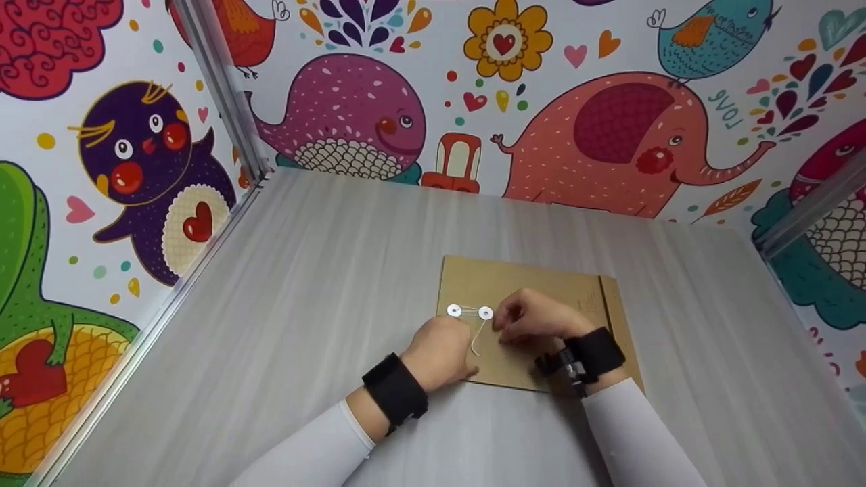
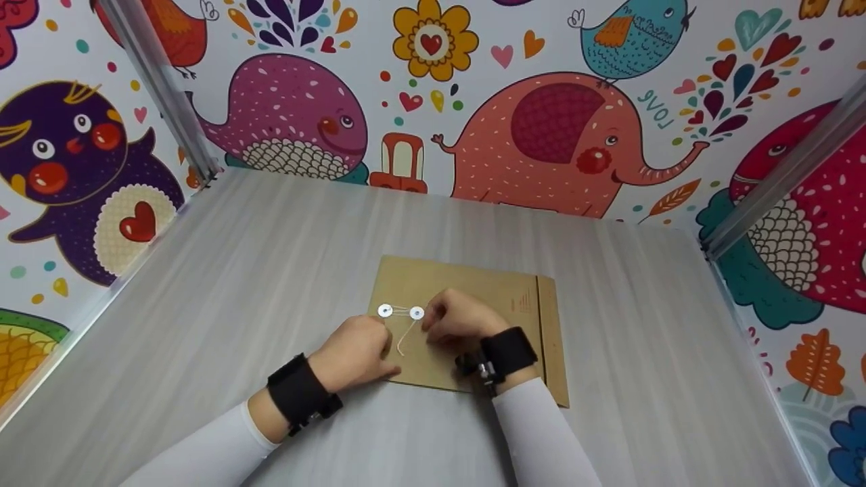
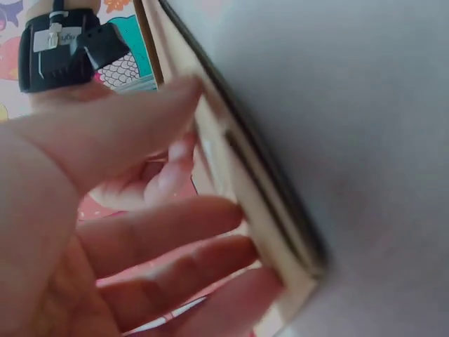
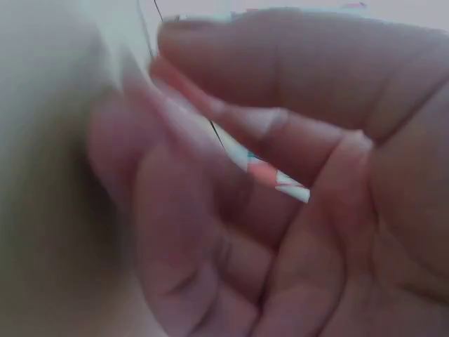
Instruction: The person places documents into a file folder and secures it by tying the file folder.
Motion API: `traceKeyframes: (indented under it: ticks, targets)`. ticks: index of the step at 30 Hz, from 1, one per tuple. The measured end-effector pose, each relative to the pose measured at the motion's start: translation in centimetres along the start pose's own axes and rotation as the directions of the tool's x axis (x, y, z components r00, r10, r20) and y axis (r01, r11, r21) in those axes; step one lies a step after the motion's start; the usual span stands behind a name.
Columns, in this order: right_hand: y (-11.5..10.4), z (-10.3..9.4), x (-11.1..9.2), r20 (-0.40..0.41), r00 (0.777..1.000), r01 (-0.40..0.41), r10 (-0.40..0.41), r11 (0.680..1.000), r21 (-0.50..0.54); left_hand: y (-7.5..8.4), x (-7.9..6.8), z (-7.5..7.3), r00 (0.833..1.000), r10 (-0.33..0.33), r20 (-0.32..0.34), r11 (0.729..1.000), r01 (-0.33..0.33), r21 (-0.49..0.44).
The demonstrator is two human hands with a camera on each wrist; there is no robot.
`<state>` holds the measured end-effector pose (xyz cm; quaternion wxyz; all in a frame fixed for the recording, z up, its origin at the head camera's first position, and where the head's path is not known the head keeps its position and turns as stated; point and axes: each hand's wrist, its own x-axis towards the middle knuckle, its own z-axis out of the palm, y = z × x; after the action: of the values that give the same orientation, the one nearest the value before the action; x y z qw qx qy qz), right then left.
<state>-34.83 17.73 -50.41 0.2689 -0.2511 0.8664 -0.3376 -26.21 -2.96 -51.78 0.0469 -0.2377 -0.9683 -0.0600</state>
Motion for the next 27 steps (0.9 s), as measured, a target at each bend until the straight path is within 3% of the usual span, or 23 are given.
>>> traceKeyframes:
  ticks: [3, 6, 13, 16, 18, 21, 24, 27]
  targets:
    - [0.7, -0.9, -0.4, -0.109, 0.991, -0.086, 0.084, 0.996, -0.01, 0.6, 0.4, 0.2, 0.999, -0.029, -0.045, 0.999, 0.028, -0.016]
    - [1.3, -1.0, -0.4, -0.142, 0.979, -0.143, 0.144, 0.99, 0.012, 1.7, 0.7, 0.6, 0.994, -0.07, -0.079, 0.997, 0.073, 0.032]
    - [1.6, -0.7, -0.1, -0.157, 0.981, -0.12, 0.117, 0.993, -0.007, 2.8, 2.2, 1.0, 0.973, -0.182, -0.141, 0.966, 0.204, 0.158]
    - [1.5, -0.5, 0.0, -0.165, 0.979, -0.121, 0.12, 0.993, 0.001, 2.6, 2.9, 1.3, 0.972, -0.166, -0.164, 0.97, 0.191, 0.153]
    - [1.5, -0.4, 0.1, -0.167, 0.978, -0.124, 0.123, 0.992, 0.002, 2.5, 3.0, 1.4, 0.978, -0.146, -0.147, 0.974, 0.168, 0.149]
    - [1.4, -0.2, 0.2, -0.172, 0.976, -0.137, 0.135, 0.991, 0.0, 2.1, 3.1, 1.5, 0.989, -0.134, -0.07, 0.977, 0.144, 0.159]
    - [1.4, -0.1, 0.2, -0.192, 0.971, -0.147, 0.142, 0.989, -0.01, 1.6, 3.1, 1.4, 0.989, -0.149, 0.017, 0.979, 0.145, 0.144]
    - [1.4, 0.0, 0.2, -0.209, 0.968, -0.149, 0.141, 0.989, -0.024, 1.1, 3.3, 1.1, 0.984, -0.168, 0.059, 0.983, 0.162, 0.09]
